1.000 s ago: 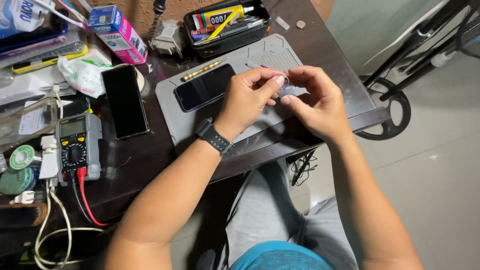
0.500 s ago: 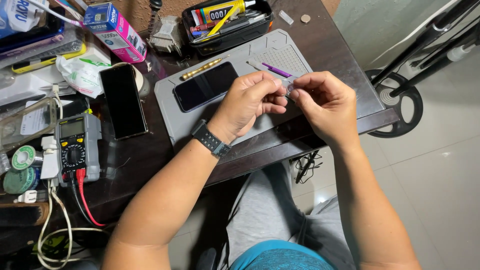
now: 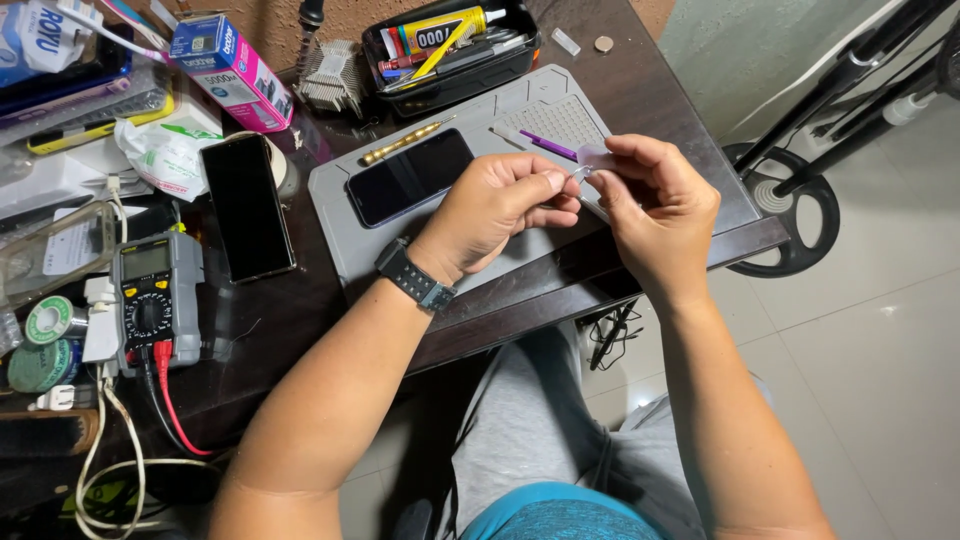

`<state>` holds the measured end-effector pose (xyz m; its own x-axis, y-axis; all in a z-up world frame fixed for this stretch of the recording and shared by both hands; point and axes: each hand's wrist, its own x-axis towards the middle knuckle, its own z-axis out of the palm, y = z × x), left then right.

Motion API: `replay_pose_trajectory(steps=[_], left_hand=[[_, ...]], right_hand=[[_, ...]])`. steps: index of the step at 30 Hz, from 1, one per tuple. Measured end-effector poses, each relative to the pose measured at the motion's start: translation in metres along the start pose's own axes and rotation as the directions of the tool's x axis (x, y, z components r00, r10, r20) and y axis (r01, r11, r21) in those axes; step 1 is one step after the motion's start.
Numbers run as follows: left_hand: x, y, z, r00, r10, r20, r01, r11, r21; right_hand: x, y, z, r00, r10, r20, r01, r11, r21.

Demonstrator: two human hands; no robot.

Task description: Trimming excess film from a smartphone screen and preparing cable ties at a repair bench.

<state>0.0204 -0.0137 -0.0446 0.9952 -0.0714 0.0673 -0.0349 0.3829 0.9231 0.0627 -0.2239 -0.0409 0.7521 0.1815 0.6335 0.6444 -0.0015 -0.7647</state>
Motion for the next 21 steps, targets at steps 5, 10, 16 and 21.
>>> replay_pose_trajectory(steps=[5,10,16,21], left_hand=[[-0.003,0.004,0.004,0.988,0.155,0.016,-0.155,0.969,0.19],[0.0,0.002,0.009,0.967,0.253,-0.012,-0.233,0.907,0.351],[0.002,0.001,0.011,0.985,0.127,-0.118,-0.088,0.952,0.292],[0.003,0.005,0.009,0.986,-0.051,-0.156,0.058,0.997,0.041]], right_hand=[[0.0,0.005,0.002,1.0,-0.01,-0.005,0.01,1.0,-0.026],[-0.001,-0.001,0.004,1.0,0.009,-0.027,-0.009,0.999,-0.031],[-0.003,-0.007,0.007,1.0,0.01,-0.021,-0.011,0.998,-0.054],[-0.001,-0.014,0.009,0.999,-0.025,-0.03,0.024,0.999,-0.031]])
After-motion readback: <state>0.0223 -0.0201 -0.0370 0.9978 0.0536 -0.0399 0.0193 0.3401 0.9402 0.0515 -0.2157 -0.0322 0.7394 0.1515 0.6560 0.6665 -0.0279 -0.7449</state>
